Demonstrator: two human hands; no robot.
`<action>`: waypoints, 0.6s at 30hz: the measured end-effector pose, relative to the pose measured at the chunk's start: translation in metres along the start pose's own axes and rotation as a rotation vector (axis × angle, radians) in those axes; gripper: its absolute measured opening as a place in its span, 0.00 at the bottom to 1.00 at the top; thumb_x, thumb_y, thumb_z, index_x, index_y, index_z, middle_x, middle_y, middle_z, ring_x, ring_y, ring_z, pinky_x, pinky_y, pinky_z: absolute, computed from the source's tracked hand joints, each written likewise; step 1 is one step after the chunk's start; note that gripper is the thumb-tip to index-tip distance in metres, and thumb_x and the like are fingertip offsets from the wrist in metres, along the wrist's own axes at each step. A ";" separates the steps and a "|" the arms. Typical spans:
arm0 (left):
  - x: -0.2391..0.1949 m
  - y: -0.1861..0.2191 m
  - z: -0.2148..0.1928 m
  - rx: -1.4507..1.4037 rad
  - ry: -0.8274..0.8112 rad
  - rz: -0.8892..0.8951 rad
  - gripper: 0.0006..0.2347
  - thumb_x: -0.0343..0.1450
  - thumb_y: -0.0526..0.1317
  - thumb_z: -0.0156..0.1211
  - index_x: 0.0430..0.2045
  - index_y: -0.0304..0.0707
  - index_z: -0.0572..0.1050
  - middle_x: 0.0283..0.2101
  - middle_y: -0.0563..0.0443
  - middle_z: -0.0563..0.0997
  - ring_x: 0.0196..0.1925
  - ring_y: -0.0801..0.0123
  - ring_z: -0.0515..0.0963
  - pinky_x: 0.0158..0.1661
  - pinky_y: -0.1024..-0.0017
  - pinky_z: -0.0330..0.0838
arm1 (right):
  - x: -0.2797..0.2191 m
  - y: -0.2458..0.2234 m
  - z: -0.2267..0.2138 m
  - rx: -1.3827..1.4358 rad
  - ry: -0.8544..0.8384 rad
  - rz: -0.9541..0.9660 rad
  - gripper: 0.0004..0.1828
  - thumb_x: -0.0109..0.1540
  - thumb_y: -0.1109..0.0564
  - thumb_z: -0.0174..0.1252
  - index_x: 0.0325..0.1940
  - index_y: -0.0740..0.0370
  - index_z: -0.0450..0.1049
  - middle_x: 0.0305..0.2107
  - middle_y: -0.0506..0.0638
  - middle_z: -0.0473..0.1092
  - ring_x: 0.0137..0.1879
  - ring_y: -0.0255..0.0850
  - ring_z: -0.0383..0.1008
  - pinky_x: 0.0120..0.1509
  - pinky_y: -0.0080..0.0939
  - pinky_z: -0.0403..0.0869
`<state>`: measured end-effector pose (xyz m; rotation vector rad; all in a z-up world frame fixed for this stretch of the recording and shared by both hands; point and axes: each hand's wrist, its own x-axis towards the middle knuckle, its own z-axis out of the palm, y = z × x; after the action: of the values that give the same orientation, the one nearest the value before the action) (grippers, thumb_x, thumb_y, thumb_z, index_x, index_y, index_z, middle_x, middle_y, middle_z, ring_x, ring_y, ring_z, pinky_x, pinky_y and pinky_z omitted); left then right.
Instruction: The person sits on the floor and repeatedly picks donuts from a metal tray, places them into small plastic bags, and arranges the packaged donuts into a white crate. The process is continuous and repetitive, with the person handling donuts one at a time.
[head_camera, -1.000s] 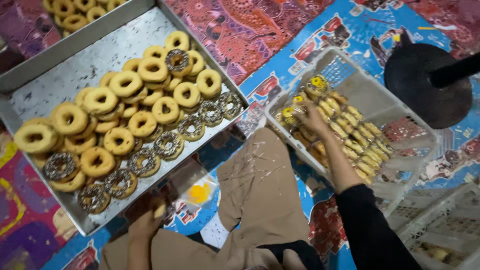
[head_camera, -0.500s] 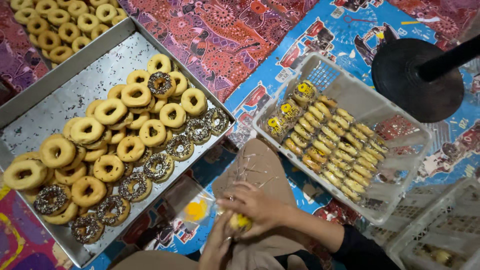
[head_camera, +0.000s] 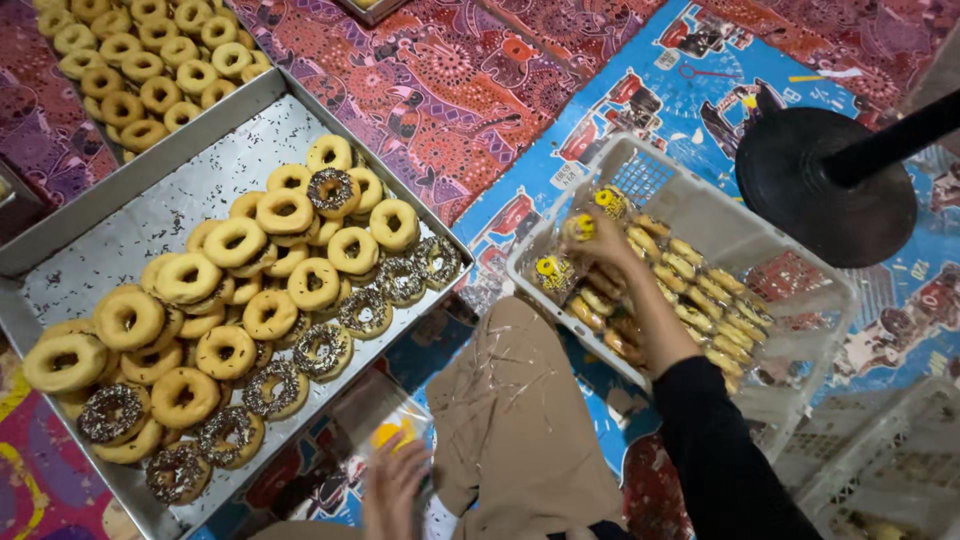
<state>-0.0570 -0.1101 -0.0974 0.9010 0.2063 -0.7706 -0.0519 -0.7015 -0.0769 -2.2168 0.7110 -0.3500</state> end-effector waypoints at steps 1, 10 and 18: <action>-0.010 -0.002 -0.028 -0.023 0.126 0.012 0.33 0.73 0.59 0.43 0.65 0.30 0.61 0.57 0.27 0.75 0.57 0.44 0.77 0.58 0.52 0.67 | 0.004 0.002 -0.006 0.095 -0.039 0.096 0.60 0.46 0.53 0.74 0.78 0.62 0.52 0.57 0.58 0.70 0.52 0.49 0.78 0.56 0.45 0.79; -0.025 -0.016 -0.092 -0.069 0.667 -0.008 0.28 0.76 0.57 0.45 0.62 0.30 0.63 0.56 0.30 0.75 0.56 0.46 0.77 0.58 0.52 0.69 | 0.036 0.017 -0.037 -0.593 0.016 -0.195 0.45 0.67 0.37 0.57 0.80 0.60 0.50 0.67 0.64 0.56 0.70 0.68 0.59 0.72 0.62 0.59; -0.075 -0.013 -0.147 -0.119 0.640 0.090 0.25 0.78 0.55 0.46 0.59 0.31 0.65 0.54 0.32 0.76 0.55 0.48 0.77 0.58 0.52 0.70 | 0.036 0.008 -0.036 -0.238 0.343 -0.293 0.26 0.76 0.47 0.42 0.74 0.63 0.61 0.66 0.66 0.62 0.71 0.60 0.61 0.75 0.54 0.57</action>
<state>-0.0979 0.0370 -0.1619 1.0142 0.7604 -0.3609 -0.0421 -0.7480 -0.0578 -2.5240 0.6280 -0.8463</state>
